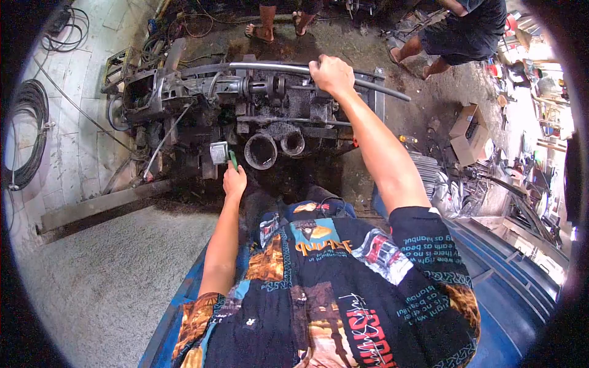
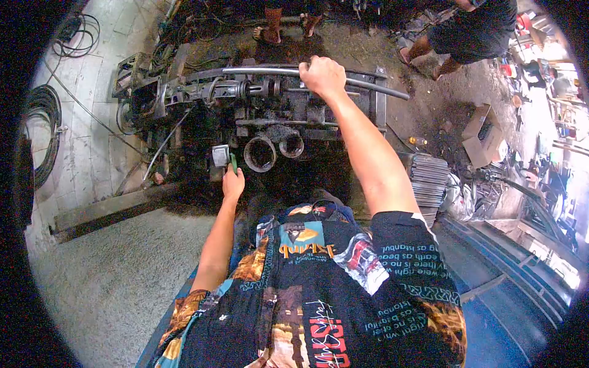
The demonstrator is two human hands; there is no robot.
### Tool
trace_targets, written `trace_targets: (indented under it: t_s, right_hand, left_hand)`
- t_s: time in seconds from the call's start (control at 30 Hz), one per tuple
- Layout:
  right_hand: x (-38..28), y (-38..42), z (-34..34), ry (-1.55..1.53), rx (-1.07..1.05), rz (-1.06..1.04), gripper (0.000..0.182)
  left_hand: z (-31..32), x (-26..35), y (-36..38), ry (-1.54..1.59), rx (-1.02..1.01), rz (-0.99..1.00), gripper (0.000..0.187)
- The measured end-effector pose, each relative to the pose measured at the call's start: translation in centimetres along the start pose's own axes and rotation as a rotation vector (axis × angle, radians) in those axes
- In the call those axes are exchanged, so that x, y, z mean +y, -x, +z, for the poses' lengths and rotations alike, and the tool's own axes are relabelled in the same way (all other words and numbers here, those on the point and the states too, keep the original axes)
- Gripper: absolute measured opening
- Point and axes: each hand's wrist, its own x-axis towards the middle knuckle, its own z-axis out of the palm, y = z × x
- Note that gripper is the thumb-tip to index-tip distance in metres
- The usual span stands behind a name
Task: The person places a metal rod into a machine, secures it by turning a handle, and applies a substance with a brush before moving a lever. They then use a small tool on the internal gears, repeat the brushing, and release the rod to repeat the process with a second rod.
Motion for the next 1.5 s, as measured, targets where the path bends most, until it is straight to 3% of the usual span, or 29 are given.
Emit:
trace_targets:
  t_s: [0.17,0.4,1.5]
  right_hand:
    - [1.7,-0.5,-0.1,-0.020,0.051,-0.158,0.052]
    - [1.8,0.1,-0.4,-0.046,0.008,-0.025,0.054]
    - [0.8,0.7,-0.9,-0.078,0.039,0.004,0.051]
  left_hand:
    - [0.1,-0.4,-0.5,0.014,-0.047,0.014,0.053]
    - [-0.2,-0.1,-0.1,-0.018,-0.027,0.005,0.053]
    - [-0.4,0.8,0.4,-0.070,-0.025,-0.061,0.036]
